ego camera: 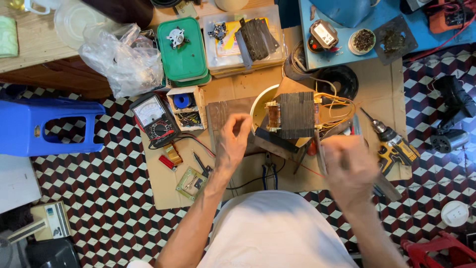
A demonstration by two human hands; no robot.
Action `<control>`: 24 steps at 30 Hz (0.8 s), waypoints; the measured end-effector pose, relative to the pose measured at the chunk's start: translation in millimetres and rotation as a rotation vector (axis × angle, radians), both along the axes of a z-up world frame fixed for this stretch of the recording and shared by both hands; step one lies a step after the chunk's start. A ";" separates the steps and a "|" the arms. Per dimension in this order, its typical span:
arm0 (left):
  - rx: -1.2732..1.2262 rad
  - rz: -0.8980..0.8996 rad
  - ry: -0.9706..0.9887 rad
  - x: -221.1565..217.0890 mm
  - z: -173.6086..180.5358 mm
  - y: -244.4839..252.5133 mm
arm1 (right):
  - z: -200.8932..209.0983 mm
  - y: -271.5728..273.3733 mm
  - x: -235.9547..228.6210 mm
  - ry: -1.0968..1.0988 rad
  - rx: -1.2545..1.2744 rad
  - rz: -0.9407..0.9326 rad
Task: The person repeatedly inserts thin metal laminations into a stacked core assembly on a workbench. They align and press each lamination into place by hand, occasionally using a hammer to tap the stack flush. The person handles multiple laminations one at a time and continues the insertion process throughout the clip.
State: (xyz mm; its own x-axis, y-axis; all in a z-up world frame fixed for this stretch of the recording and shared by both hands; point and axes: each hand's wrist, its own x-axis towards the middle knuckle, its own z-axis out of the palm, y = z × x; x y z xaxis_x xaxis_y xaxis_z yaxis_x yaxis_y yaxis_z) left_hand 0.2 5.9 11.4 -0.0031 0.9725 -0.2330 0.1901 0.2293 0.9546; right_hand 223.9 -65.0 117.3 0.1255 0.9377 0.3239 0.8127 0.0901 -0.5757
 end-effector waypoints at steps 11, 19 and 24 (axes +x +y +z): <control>-0.189 0.013 -0.044 15.7 -28.3 -21.9 | -128.8 -15.6 -19.9 1.049 -0.577 -0.443; -0.219 -0.002 -0.010 13.0 -25.7 -17.8 | -135.6 -28.8 -15.8 1.119 -0.449 -0.429; -0.168 0.010 -0.008 14.1 -29.8 -21.6 | -106.4 -37.0 -7.3 1.034 -0.285 -0.356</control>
